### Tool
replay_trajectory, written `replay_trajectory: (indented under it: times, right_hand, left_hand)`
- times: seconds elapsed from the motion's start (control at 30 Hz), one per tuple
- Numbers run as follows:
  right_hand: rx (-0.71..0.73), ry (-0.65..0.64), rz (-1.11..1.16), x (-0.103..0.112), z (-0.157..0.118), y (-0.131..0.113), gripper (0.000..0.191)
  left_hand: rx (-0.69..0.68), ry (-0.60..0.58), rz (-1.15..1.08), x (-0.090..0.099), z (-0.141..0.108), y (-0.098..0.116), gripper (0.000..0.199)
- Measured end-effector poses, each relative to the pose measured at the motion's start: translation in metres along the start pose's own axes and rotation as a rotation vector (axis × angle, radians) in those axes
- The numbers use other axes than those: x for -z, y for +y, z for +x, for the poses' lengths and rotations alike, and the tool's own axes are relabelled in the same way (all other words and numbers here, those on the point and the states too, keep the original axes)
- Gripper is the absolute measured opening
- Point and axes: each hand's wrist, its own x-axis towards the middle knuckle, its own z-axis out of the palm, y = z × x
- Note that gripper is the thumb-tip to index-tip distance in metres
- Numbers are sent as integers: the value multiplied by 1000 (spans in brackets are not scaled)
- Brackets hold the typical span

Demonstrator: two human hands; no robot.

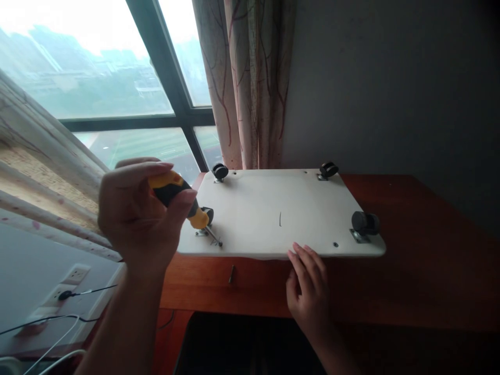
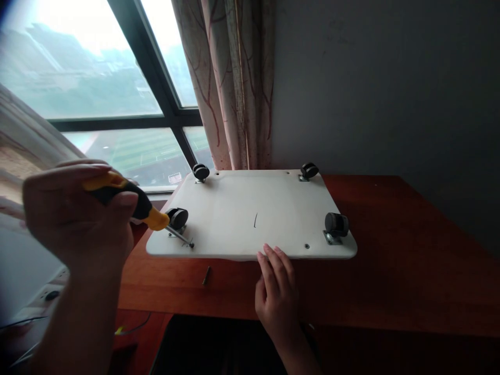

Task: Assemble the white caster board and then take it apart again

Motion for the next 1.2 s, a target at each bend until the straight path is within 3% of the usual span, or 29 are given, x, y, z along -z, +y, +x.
replay_trajectory:
  times: [0.2, 0.43, 0.67, 0.8, 1.0, 1.1, 1.2]
  right_hand:
    - [-3, -2, 7, 0, -1, 0, 60]
    - [-2, 5, 7, 1, 0, 0, 60]
    - [-4, 4, 9, 0, 0, 0, 61]
    - [-2, 7, 7, 0, -1, 1, 62]
    - [-11, 7, 7, 0, -2, 1, 62]
    - [-11, 5, 5, 0, -2, 1, 63]
    - [-13, 1, 0, 0, -2, 1, 63]
  left_hand:
    - [178, 36, -56, -11, -9, 11, 28]
    - [11, 26, 78, 4, -1, 3, 47]
    - [127, 82, -35, -9, -6, 8, 30]
    - [-39, 100, 33, -4, -2, 3, 44]
    - [124, 83, 21, -9, -7, 12, 25]
    - [7, 56, -21, -8, -5, 13, 26]
    - [-57, 41, 76, -2, -1, 14, 37]
